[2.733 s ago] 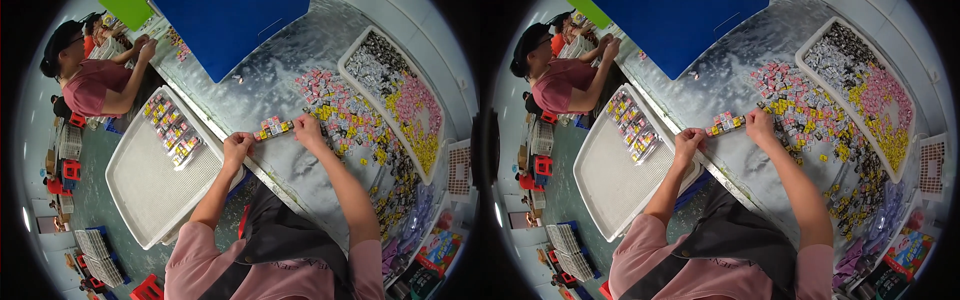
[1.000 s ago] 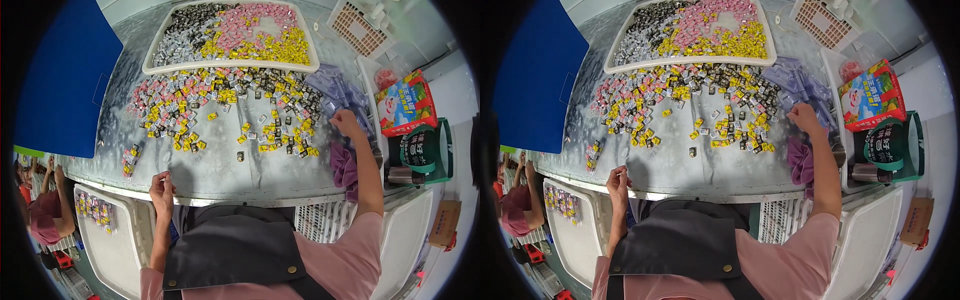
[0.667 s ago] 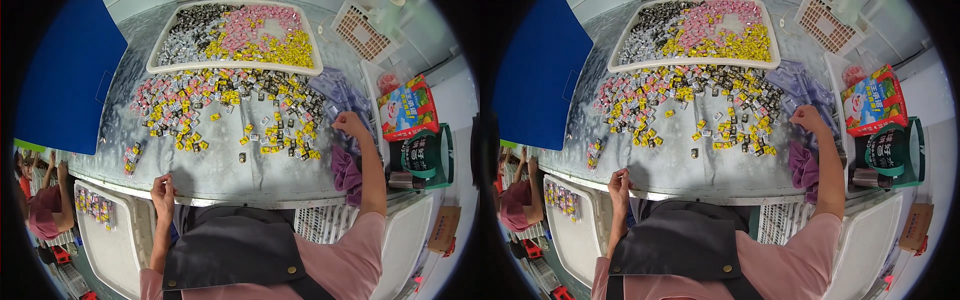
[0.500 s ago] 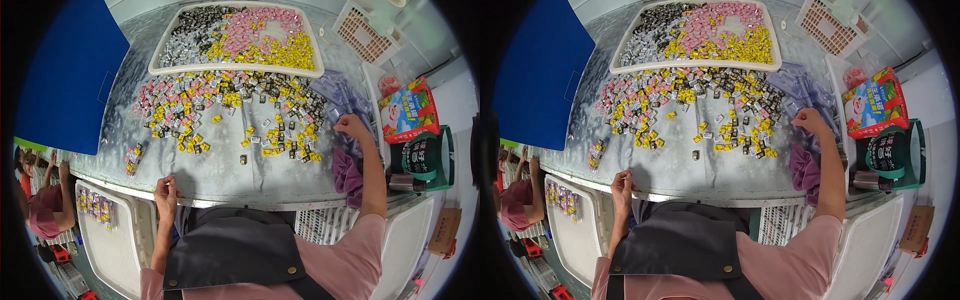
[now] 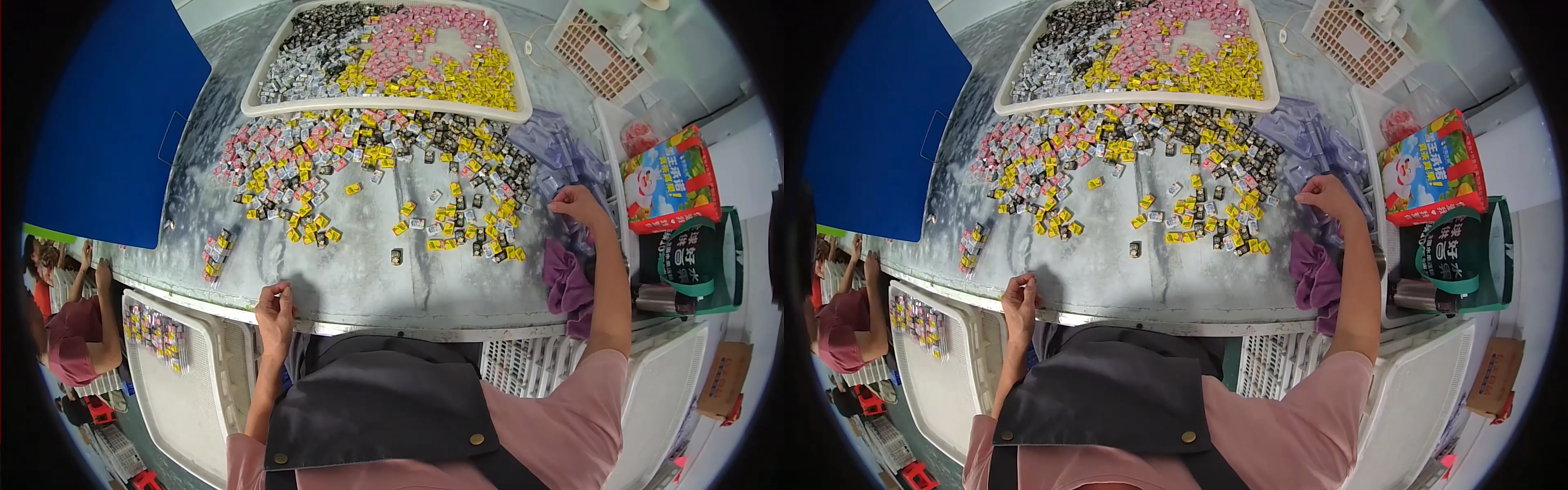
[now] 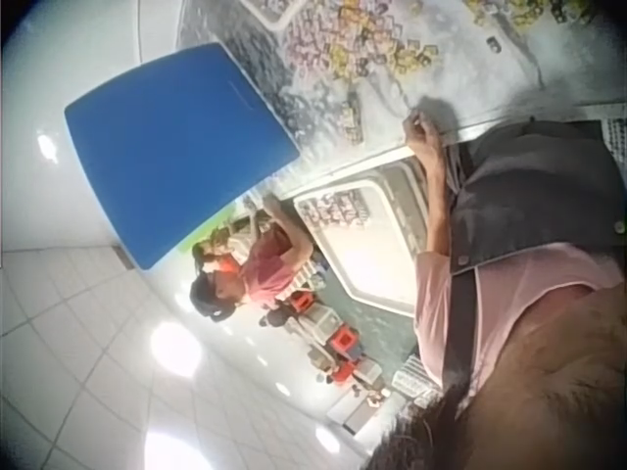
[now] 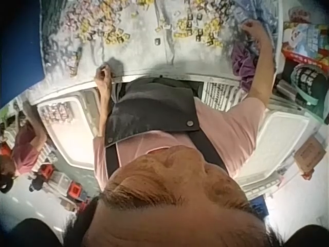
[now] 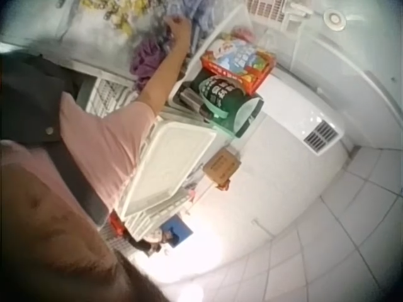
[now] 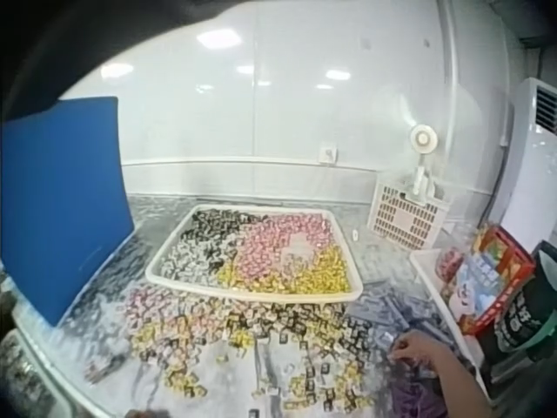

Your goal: Sorting small colorful components into stacks and placing them into a white organizing tray.

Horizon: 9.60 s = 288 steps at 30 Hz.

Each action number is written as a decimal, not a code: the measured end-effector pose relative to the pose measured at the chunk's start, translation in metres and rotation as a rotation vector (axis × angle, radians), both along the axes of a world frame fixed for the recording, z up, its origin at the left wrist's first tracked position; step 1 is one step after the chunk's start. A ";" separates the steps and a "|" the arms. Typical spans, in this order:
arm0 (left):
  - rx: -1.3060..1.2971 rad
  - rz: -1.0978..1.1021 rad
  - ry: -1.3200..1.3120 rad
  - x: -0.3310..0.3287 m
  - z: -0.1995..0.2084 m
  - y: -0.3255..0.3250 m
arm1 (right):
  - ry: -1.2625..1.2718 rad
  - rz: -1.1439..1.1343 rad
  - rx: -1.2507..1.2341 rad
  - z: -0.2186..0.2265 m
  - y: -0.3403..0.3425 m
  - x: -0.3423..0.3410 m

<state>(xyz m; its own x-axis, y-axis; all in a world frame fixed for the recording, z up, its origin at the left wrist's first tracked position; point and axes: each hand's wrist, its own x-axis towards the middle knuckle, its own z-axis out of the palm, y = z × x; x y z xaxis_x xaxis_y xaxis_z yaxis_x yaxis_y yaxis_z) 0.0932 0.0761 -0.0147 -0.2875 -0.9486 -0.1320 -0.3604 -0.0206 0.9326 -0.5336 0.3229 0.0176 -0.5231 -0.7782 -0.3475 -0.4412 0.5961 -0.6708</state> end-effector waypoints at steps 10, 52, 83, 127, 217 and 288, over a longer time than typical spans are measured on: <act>0.012 0.007 -0.061 0.011 0.003 0.000 | -0.029 -0.026 0.017 0.009 -0.008 0.011; -0.841 -0.175 -0.475 -0.159 0.006 -0.135 | 0.630 0.458 -0.378 -0.019 -0.263 0.292; -0.874 -0.526 -0.508 -0.124 -0.013 -0.096 | 0.396 0.462 -0.366 -0.007 -0.192 0.294; -0.874 -0.542 -0.255 -0.140 0.001 -0.076 | 0.466 0.400 -0.287 -0.007 -0.214 0.296; -0.851 -0.854 -0.403 -0.158 0.009 -0.117 | 0.204 0.294 -0.269 -0.020 -0.209 0.293; -0.945 -0.740 -0.291 -0.169 -0.006 -0.019 | 0.251 0.178 -0.408 -0.022 -0.203 0.283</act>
<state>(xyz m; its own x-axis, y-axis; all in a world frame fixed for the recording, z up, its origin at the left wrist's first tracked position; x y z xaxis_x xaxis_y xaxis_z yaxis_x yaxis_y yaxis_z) -0.0759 0.0570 -0.0211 -0.8701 -0.3280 0.3679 -0.1953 0.9147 0.3537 -0.2511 0.1198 -0.0044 -0.3986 -0.9089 0.1224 -0.6894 0.2089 -0.6936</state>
